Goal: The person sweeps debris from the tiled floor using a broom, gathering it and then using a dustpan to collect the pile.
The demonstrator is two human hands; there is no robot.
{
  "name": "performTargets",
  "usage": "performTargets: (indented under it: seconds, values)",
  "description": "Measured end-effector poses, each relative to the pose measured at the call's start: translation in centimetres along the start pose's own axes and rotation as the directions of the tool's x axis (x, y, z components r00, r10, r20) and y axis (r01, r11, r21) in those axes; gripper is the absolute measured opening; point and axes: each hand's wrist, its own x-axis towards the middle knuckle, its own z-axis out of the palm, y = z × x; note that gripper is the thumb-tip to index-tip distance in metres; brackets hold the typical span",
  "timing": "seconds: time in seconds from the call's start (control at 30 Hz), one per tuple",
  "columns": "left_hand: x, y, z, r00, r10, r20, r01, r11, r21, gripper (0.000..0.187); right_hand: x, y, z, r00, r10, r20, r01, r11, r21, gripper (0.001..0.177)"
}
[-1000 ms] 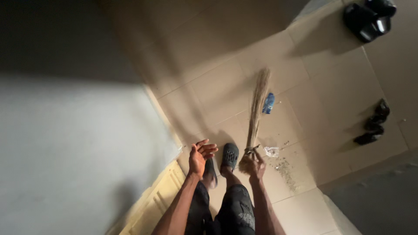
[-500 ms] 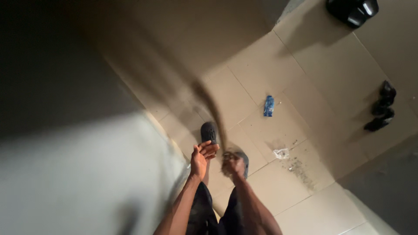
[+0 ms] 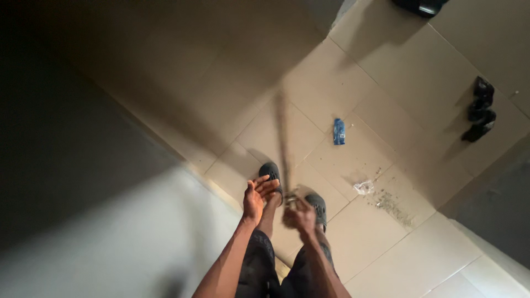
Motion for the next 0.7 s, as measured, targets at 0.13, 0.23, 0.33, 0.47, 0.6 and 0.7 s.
performTargets:
  seconds: [0.13, 0.23, 0.33, 0.47, 0.6, 0.7]
  values:
    - [1.4, 1.4, -0.6, 1.000, 0.009, 0.029, -0.009, 1.000, 0.006, 0.087, 3.5, 1.3, 4.8, 0.580, -0.736, 0.347, 0.785, 0.392, -0.480, 0.028]
    - [2.3, 2.7, -1.3, 0.999, -0.002, 0.037, 0.001, 1.000, 0.017, 0.087, 7.6, -0.4, 7.3, 0.973, 0.223, -0.060, -0.231, 0.940, -0.252, 0.035]
    - [3.0, 4.3, -2.1, 0.999, -0.003, 0.033, 0.002, 0.999, 0.048, 0.087, 11.1, -1.7, 5.9, 0.982, 0.111, -0.155, -0.132, 0.982, -0.136, 0.037]
    - [2.6, 5.3, -2.0, 0.999, 0.017, 0.031, -0.019, 0.999, 0.046, 0.086, 12.3, -3.7, 1.7, 0.987, 0.045, -0.155, 0.005, 0.952, 0.305, 0.041]
    - [3.1, 5.5, -1.0, 1.000, 0.005, 0.016, -0.006, 0.999, 0.054, 0.088, 9.1, -6.0, -1.7, 0.968, 0.043, -0.246, 0.075, 0.890, 0.451, 0.062]
    - [3.6, 4.5, 0.5, 0.999, 0.012, 0.038, -0.013, 1.000, 0.023, 0.088, 5.9, -5.4, -3.0, 0.983, -0.007, -0.186, 0.058, 0.961, 0.271, 0.060]
